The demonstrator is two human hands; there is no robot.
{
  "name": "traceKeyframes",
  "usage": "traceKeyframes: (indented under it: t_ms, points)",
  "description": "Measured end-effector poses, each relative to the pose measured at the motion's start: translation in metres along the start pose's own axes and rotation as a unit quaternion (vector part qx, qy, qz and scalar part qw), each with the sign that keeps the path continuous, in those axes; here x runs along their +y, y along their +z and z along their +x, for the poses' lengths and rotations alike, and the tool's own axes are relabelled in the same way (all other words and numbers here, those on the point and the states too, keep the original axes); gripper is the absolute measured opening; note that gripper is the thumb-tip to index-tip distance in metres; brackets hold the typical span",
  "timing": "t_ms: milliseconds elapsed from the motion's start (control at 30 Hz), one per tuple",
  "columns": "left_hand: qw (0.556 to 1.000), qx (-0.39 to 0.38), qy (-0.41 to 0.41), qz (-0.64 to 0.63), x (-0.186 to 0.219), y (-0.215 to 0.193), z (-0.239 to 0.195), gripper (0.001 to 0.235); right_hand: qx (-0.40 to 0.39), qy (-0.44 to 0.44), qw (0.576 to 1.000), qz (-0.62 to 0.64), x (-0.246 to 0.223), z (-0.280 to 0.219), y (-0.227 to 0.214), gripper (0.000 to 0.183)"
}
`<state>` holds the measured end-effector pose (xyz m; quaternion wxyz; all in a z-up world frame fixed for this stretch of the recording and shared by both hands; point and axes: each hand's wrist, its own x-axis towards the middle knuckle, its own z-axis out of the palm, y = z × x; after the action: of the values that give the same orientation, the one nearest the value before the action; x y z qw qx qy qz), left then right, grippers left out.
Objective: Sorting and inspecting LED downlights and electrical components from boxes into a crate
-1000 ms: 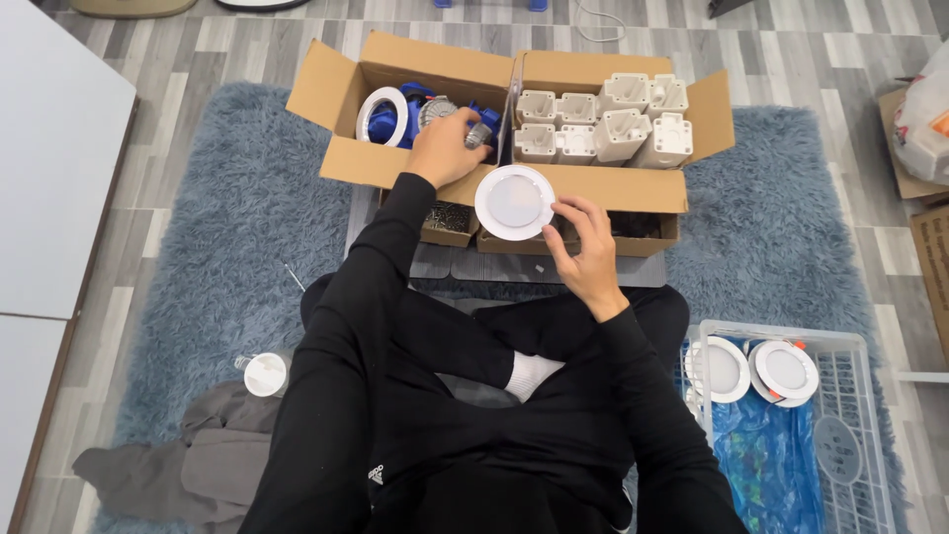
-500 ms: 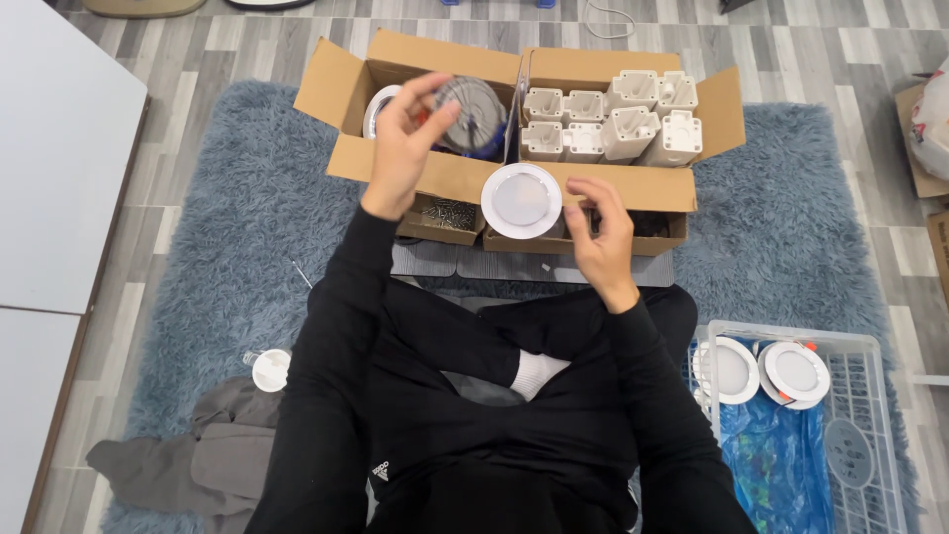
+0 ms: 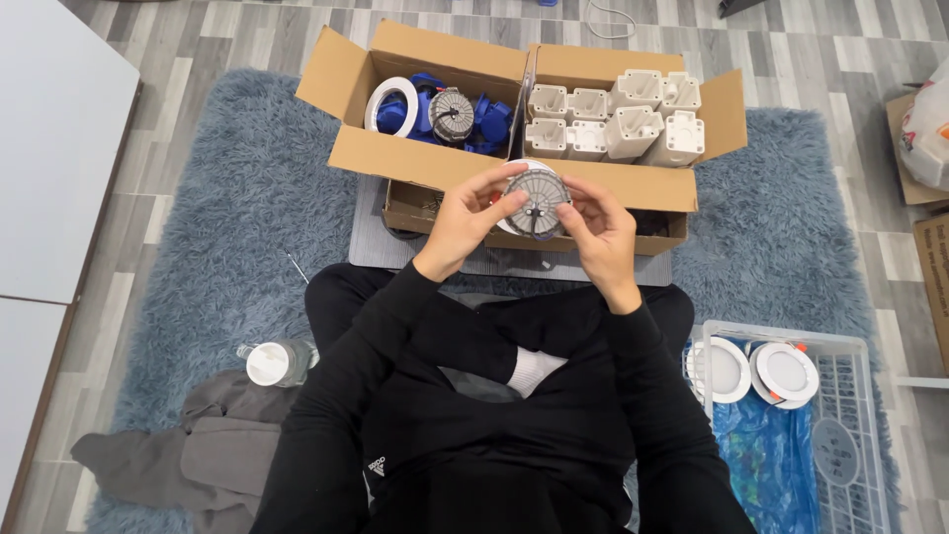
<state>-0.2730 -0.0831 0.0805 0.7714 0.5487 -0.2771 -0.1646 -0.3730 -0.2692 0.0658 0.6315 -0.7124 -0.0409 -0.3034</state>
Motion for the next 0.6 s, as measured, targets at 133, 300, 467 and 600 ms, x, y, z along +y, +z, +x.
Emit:
traceKeyframes:
  t_ms: [133, 300, 467, 600]
  points:
    - [0.996, 0.002, 0.016, 0.089, -0.012, -0.012, 0.005, 0.050, 0.011, 0.017, 0.999, -0.027, 0.002, 0.004, -0.003, 0.033]
    - [0.958, -0.051, 0.026, 0.282, 0.016, -0.023, 0.015, 0.042, 0.014, 0.016, 0.994, -0.105, 0.020, 0.014, -0.015, 0.030]
    - [0.939, -0.060, 0.022, 0.338, 0.011, -0.034, 0.031, 0.045, 0.010, -0.044, 0.971, -0.233, 0.004, 0.023, -0.009, 0.027]
    - [0.933, -0.054, 0.060, 0.351, -0.006, -0.042, 0.038, 0.037, -0.005, -0.025, 0.956, -0.293, 0.029, 0.021, -0.012, 0.027]
